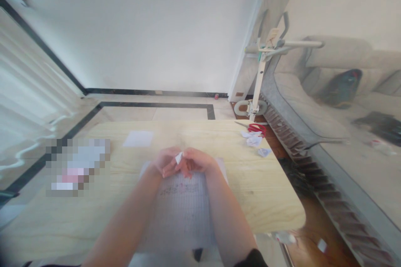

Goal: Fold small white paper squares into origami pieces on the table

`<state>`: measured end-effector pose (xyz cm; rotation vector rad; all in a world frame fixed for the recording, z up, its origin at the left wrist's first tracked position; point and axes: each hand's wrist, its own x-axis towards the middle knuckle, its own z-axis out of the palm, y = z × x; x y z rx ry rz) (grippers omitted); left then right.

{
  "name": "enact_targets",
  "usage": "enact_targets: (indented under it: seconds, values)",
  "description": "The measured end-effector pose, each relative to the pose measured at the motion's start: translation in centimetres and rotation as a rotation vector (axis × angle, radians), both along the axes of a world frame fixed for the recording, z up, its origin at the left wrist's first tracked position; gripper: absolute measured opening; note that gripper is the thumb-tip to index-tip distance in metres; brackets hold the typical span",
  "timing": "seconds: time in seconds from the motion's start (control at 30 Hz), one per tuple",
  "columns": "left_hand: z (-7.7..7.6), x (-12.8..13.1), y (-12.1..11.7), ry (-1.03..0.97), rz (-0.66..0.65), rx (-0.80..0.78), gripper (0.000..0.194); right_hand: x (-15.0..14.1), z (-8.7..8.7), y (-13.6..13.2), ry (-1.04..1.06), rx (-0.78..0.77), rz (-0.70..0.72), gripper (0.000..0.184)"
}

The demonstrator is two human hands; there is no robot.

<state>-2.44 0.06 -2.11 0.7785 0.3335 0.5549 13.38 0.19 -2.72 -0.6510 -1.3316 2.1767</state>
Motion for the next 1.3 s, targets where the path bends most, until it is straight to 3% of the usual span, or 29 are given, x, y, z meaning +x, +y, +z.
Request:
enact_targets:
  seconds: [0.1, 0.2, 0.6, 0.8, 0.97, 1.3]
  values:
    - [-0.2, -0.3, -0.3, -0.004, -0.044, 0.046, 0.032, 0.3, 0.0, -0.1, 0.028, 0.022, 0.191, 0.055]
    - [-0.4, -0.7, -0.5, 0.062, -0.113, 0.093, 0.031, 0.4, 0.2, -0.1, 0.045, 0.048, 0.282, 0.055]
    - [-0.6, -0.6, -0.6, 0.049, -0.115, 0.042, 0.036, 0.4, 1.2, 0.2, 0.085, 0.127, 0.437, 0.059]
    - [-2.1, -1.1, -0.3, -0.088, -0.307, 0.106, 0.039, -0.2, 0.3, 0.5, 0.27, 0.088, 0.606, 0.052]
    - [-2.9, -1.4, -0.2, -0.065, -0.327, 0.127, 0.033, -0.2, -0.3, 0.5, 0.256, 0.077, 0.629, 0.054]
    - [-2.0, -1.2, -0.4, -0.001, -0.304, 0.134, 0.037, 0.2, 0.5, 0.4, 0.266, 0.084, 0.616, 0.048]
